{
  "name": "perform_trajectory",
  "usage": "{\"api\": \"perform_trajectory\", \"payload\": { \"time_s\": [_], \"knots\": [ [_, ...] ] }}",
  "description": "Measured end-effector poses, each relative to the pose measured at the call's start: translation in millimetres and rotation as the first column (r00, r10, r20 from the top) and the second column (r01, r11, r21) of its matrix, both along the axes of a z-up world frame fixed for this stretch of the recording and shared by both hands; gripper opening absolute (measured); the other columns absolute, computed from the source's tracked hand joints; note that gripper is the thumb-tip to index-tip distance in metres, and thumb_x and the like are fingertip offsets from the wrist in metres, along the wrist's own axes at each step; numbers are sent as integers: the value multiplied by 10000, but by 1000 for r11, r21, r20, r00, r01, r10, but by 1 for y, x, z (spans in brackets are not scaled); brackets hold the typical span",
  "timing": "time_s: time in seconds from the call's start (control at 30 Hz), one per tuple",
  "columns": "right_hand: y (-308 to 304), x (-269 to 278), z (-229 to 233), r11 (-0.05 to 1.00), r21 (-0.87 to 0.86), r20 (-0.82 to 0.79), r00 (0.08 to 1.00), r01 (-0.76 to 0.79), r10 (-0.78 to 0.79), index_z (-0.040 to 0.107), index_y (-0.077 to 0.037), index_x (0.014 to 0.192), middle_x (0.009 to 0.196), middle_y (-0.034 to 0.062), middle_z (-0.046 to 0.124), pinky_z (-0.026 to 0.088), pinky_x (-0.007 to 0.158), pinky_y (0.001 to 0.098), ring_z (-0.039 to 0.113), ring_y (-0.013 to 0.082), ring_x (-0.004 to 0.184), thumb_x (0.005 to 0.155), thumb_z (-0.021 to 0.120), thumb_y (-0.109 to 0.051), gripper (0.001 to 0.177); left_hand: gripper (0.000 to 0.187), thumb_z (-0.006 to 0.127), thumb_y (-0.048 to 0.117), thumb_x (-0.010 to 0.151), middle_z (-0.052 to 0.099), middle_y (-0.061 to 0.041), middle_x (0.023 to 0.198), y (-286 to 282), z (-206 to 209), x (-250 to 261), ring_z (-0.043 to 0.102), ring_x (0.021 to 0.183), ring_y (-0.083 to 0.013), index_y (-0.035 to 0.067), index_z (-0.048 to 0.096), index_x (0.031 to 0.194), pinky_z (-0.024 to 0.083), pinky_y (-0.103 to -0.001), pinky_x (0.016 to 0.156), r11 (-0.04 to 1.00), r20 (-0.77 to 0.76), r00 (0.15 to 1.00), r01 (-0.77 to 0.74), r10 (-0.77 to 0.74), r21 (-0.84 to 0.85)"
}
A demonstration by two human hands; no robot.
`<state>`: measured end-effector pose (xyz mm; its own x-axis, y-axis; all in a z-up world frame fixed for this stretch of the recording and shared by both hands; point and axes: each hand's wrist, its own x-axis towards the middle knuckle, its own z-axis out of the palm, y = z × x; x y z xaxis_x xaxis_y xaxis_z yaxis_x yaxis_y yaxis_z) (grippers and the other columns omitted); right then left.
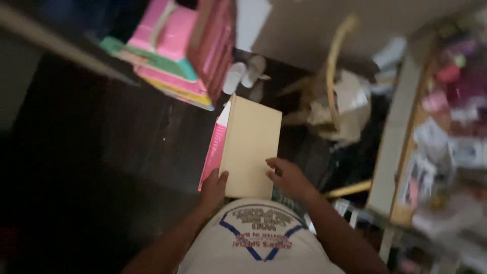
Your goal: The person removes folded clothes from a pink plastic drawer, places them on top of the drawer unit, and then uses a brush to sweep the inside of the empty drawer. The drawer is then reinserted into the unit.
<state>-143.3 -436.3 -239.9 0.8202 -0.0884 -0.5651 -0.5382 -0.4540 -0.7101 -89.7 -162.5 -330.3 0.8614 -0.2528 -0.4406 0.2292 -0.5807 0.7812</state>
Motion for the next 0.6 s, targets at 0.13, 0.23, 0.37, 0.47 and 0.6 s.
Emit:
{"api": "perform_trajectory", "payload": {
  "time_s": [0.13, 0.23, 0.37, 0.47, 0.6],
  "knots": [
    [-37, 21, -20, 973, 55, 121, 969, -225, 217, 614, -49, 1306, 1216, 133, 714, 561, 922, 363, 709, 244, 1095, 953, 676, -250, 411, 391, 535, 396, 1016, 730, -215, 992, -10, -8, -31, 705, 949, -394, 58, 644, 1180, 522, -484, 807, 981, -17, 989, -146, 149, 126],
    [-63, 37, -29, 937, 137, 86, 947, -320, 311, 628, -52, 1311, 1230, 128, 707, 543, 949, 359, 690, 239, 1137, 954, 658, -235, 402, 394, 541, 414, 1029, 713, -226, 962, -9, -2, -53, 687, 920, -400, 49, 655, 1124, 510, -491, 802, 938, -43, 968, -230, 249, 259],
    [-78, 61, -38, 912, 73, 123, 911, -405, 394, 624, -36, 1294, 1183, 138, 735, 569, 913, 361, 726, 253, 1073, 920, 711, -246, 437, 384, 543, 392, 1020, 699, -202, 911, 1, 20, -90, 670, 821, -335, 35, 654, 1109, 530, -459, 751, 862, -123, 858, -476, 499, 175],
    [-78, 82, -31, 877, -21, 135, 868, -479, 477, 639, -37, 1292, 1152, 155, 747, 567, 916, 365, 732, 268, 1056, 924, 716, -242, 428, 404, 517, 394, 1044, 695, -165, 901, 16, 37, -110, 653, 797, -264, 18, 651, 1103, 532, -442, 738, 778, -177, 759, -597, 627, 194],
    [-62, 98, -16, 878, -87, 224, 849, -471, 478, 644, -40, 1290, 1204, 151, 740, 568, 895, 377, 725, 266, 1108, 931, 715, -248, 421, 393, 510, 380, 1019, 713, -122, 893, 42, 55, -134, 657, 809, -206, 33, 660, 1126, 521, -403, 750, 636, -136, 622, -761, 771, 127]
  ]
}}
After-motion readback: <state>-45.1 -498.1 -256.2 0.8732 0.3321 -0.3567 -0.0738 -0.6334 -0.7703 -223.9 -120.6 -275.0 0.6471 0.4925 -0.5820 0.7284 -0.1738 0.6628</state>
